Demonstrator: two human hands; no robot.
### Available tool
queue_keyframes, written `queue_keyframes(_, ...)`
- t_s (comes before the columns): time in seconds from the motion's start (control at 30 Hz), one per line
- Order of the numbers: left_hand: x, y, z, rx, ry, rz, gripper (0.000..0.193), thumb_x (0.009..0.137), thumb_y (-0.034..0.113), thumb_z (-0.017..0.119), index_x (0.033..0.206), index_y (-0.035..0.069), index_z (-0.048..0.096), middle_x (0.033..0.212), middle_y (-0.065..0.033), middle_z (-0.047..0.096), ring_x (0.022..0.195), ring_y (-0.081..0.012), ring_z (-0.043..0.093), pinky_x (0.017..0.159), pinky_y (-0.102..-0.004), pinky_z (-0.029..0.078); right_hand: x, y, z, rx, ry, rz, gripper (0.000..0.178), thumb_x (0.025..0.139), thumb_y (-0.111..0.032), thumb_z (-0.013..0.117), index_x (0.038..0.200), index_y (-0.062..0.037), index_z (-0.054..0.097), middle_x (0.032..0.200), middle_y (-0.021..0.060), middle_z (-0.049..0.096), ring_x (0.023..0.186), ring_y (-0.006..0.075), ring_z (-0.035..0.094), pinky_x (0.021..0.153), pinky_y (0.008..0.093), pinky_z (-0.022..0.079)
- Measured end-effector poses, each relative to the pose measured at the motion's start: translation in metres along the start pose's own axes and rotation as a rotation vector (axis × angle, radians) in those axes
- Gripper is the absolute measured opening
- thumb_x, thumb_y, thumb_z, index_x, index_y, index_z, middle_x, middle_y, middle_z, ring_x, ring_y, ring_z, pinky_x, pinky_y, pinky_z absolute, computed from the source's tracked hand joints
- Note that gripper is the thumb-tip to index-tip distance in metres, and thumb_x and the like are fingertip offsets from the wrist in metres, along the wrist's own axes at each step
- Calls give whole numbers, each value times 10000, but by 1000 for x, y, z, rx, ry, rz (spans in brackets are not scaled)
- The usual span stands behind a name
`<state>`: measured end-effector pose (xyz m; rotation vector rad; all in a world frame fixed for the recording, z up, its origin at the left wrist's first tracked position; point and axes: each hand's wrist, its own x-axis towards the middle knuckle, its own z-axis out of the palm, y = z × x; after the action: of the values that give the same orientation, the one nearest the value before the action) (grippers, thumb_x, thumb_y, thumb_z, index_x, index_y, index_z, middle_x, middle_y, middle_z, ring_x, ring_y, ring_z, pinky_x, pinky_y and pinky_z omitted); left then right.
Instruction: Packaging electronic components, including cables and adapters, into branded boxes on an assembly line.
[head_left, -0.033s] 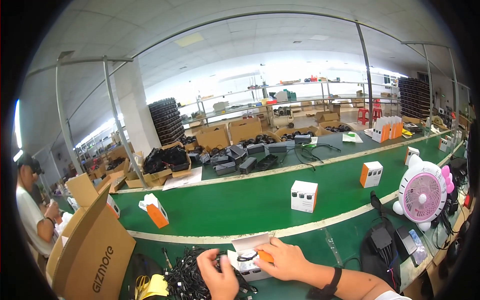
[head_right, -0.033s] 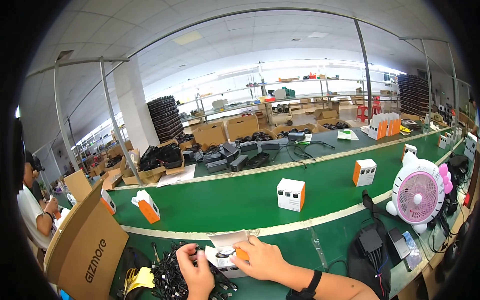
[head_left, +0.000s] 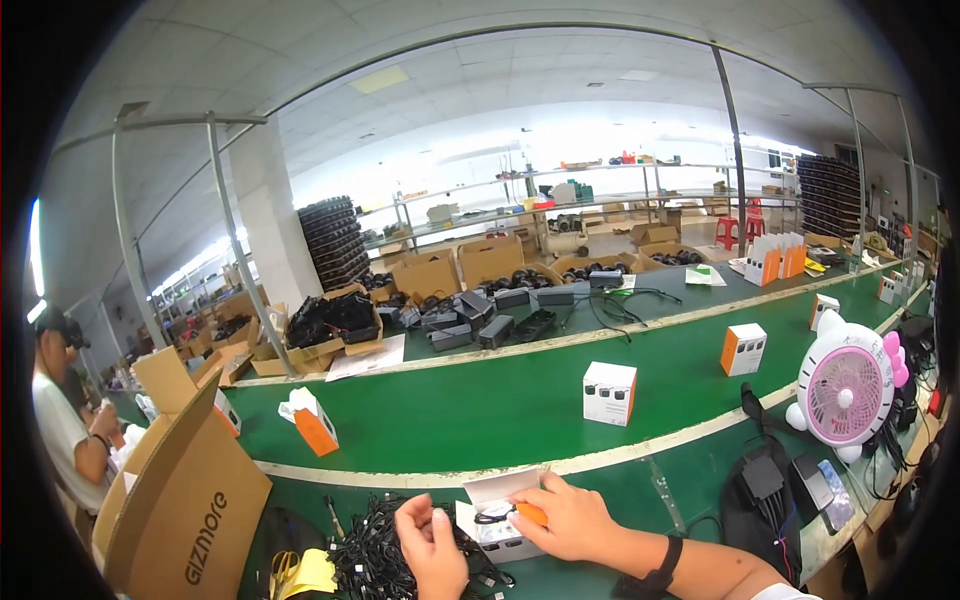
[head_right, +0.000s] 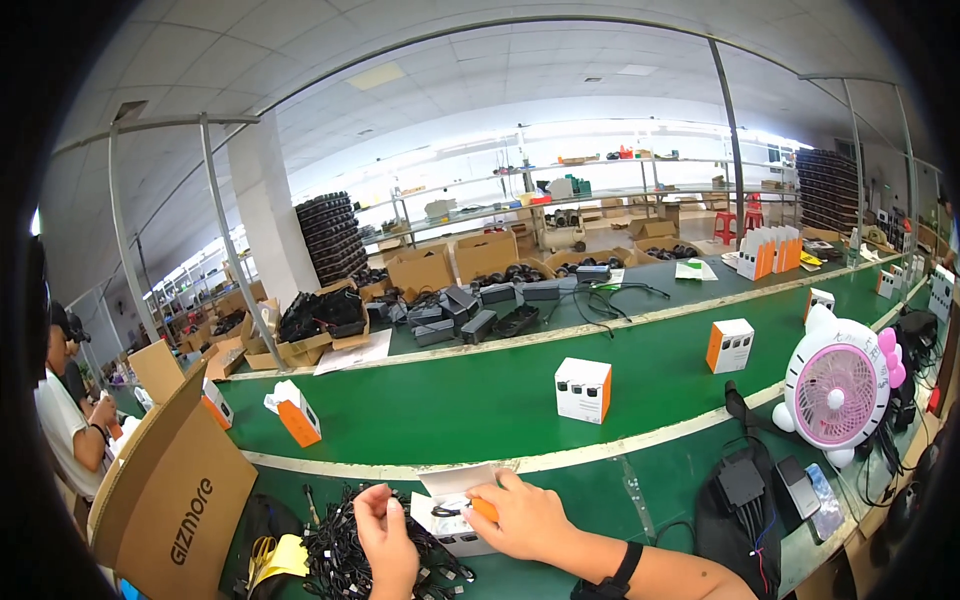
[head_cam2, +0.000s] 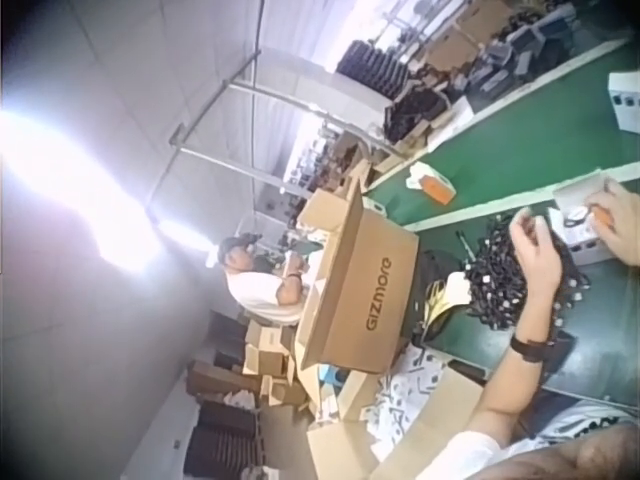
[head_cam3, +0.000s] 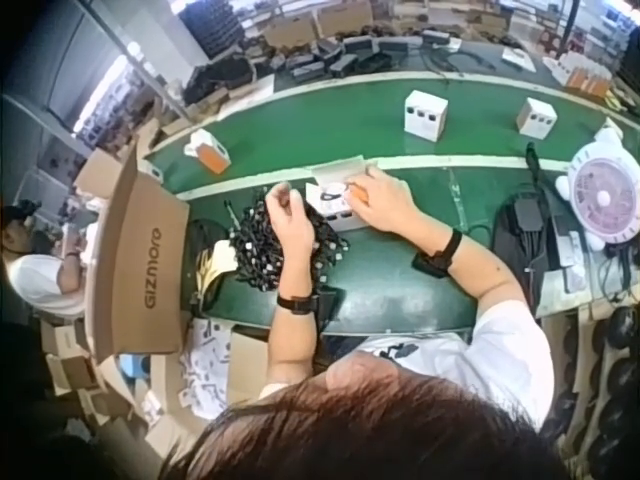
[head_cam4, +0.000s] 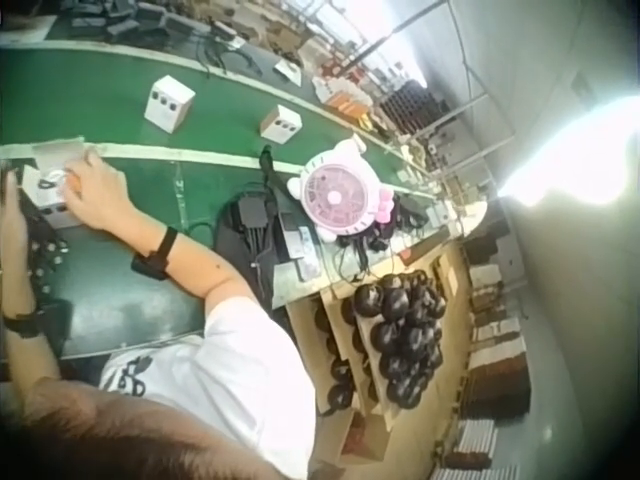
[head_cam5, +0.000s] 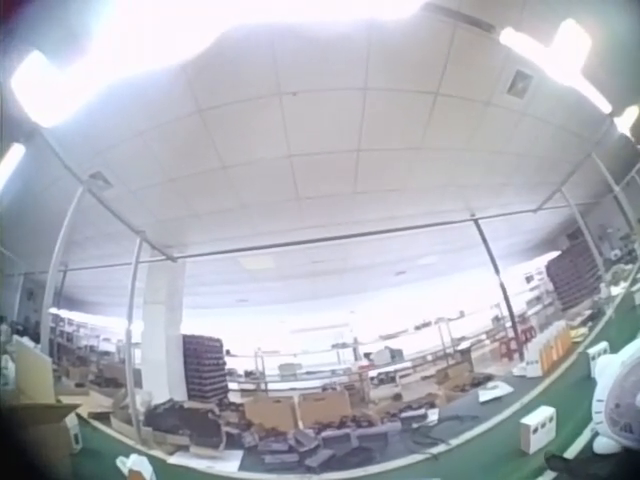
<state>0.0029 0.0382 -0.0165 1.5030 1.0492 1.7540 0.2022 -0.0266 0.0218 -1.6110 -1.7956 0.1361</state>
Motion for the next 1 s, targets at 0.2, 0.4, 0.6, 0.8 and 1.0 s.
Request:
queue_keyframes(0.2,-3,-30,4,-530,-467,-569,312,1038,109,647,1321,-1,576,1233,-62,685,1095,-156,656,961,-285,513,6,1,12,175,149,113,295,841,-400,785,988,-144,795,1182,148,666,909,344,735,825,417,597)
queue_keyframes(0.4,-5,-11,11,-492,-533,-467,335,952,-53,659,1258,-28,525,1220,-138,681,1128,-189,668,1007,-326,538,8,-5,14,217,201,215,398,803,-337,811,1078,-102,646,1123,130,675,923,310,735,835,449,590)
queue_keyframes(0.6,-5,-2,24,-141,-562,-56,318,912,-133,602,1194,6,555,1234,-169,683,1140,-187,664,988,-328,544,-2,35,63,707,361,171,522,923,-271,793,1255,-94,431,1178,112,630,996,219,712,842,373,589)
queue_keyframes(0.8,1,17,13,153,-596,533,351,848,9,734,1195,57,754,1306,-179,710,1142,-366,704,1009,-413,553,-2,40,59,1192,133,36,399,957,81,510,1306,-102,455,1278,80,568,1202,170,580,1028,338,504)
queue_keyframes(1.0,3,28,9,219,-636,476,252,875,51,765,1122,87,802,1184,-126,773,1180,-351,701,1025,-418,548,-4,56,47,1630,-53,91,327,995,-185,497,1276,-71,618,1475,150,537,1357,226,501,1168,404,363)
